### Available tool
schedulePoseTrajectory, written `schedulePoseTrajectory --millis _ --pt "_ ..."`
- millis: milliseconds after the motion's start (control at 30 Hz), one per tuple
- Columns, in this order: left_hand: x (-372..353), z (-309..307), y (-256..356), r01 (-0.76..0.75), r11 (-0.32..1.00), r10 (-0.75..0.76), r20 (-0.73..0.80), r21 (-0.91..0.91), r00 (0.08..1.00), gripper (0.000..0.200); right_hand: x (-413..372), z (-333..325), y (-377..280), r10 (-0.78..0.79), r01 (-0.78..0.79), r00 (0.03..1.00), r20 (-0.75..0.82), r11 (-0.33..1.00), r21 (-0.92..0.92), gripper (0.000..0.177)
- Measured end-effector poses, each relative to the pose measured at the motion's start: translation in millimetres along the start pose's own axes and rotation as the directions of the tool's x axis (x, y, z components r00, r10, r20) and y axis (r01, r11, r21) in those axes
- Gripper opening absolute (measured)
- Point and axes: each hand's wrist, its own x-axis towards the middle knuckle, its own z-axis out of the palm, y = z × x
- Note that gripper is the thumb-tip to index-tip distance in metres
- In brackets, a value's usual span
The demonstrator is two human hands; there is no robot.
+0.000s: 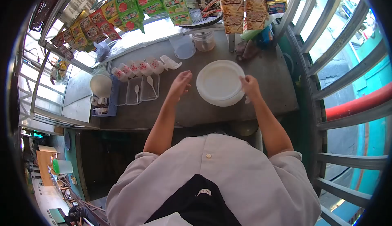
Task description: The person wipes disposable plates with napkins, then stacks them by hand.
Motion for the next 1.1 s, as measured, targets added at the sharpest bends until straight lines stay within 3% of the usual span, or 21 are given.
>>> schedulePoseTrajectory --millis 67,133,200,267,367,533,600,667,700,767,800,867,900,1033,1100 --pt "26 8 -43 -0.015 0.995 0.006 0.099 0.094 0.995 0.065 -3 3 23 -0.003 0.003 1.000 -0.007 0.998 -0.070 0.035" --pt "47 24 -87 -0.209 0.863 0.233 0.005 0.460 0.972 0.067 -7 2 29 -0.010 0.008 1.000 -0.013 0.991 -0.137 0.037" --pt "42 40 -88 -0.188 0.897 0.186 0.044 0.401 0.982 0.065 -13 -1 35 -0.068 0.070 0.998 0.017 0.929 -0.365 0.042" --pt "44 57 -102 -0.341 0.839 0.358 0.042 0.424 0.933 0.061 -19 -3 28 -0.059 0.039 0.998 -0.033 0.901 -0.432 0.042" --pt "46 76 -107 -0.377 0.751 0.424 0.042 0.541 0.905 0.063 -26 -3 6 -0.025 -0.011 0.998 -0.059 0.835 -0.551 0.041" --pt "44 86 -77 -0.399 0.816 0.431 0.021 0.419 0.902 0.077 -15 7 22 0.005 -0.049 0.997 -0.073 0.791 -0.610 0.044" --pt "40 88 -62 -0.381 0.848 0.412 -0.005 0.369 0.911 0.082 -9 12 42 -0.061 -0.039 0.981 -0.183 0.868 -0.496 0.055" --pt "33 86 -42 -0.059 0.930 0.078 -0.040 0.362 0.996 0.083 -3 11 47 -0.043 -0.026 0.989 -0.143 0.895 -0.446 0.058" --pt "38 84 -46 -0.061 0.930 0.080 -0.038 0.361 0.996 0.083 0 9 48 -0.030 -0.012 0.995 -0.099 0.919 -0.395 0.061" --pt "49 81 -61 -0.118 0.983 0.136 -0.122 0.144 0.983 0.078 0 4 45 -0.082 0.043 0.990 -0.111 0.946 -0.322 0.060" --pt "52 82 -62 -0.117 0.983 0.134 -0.122 0.142 0.983 0.078 -1 1 42 -0.132 0.099 0.983 -0.124 0.964 -0.246 0.060" --pt "57 84 -64 -0.334 0.937 0.341 -0.055 0.106 0.939 0.065 -5 -6 37 -0.186 0.158 0.977 -0.103 0.960 -0.232 0.060" --pt "53 85 -60 -0.329 0.939 0.336 -0.056 0.106 0.940 0.065 -10 -8 34 -0.236 0.214 0.968 -0.084 0.953 -0.213 0.060" --pt "34 92 -24 -0.520 0.845 0.534 -0.132 0.125 0.835 0.046 -29 -16 7 -0.352 0.305 0.913 -0.208 0.925 -0.228 0.051" --pt "28 93 -17 -0.581 0.807 0.590 -0.127 0.106 0.797 0.040 -39 -17 -6 -0.520 0.407 0.815 -0.256 0.828 -0.385 0.038"
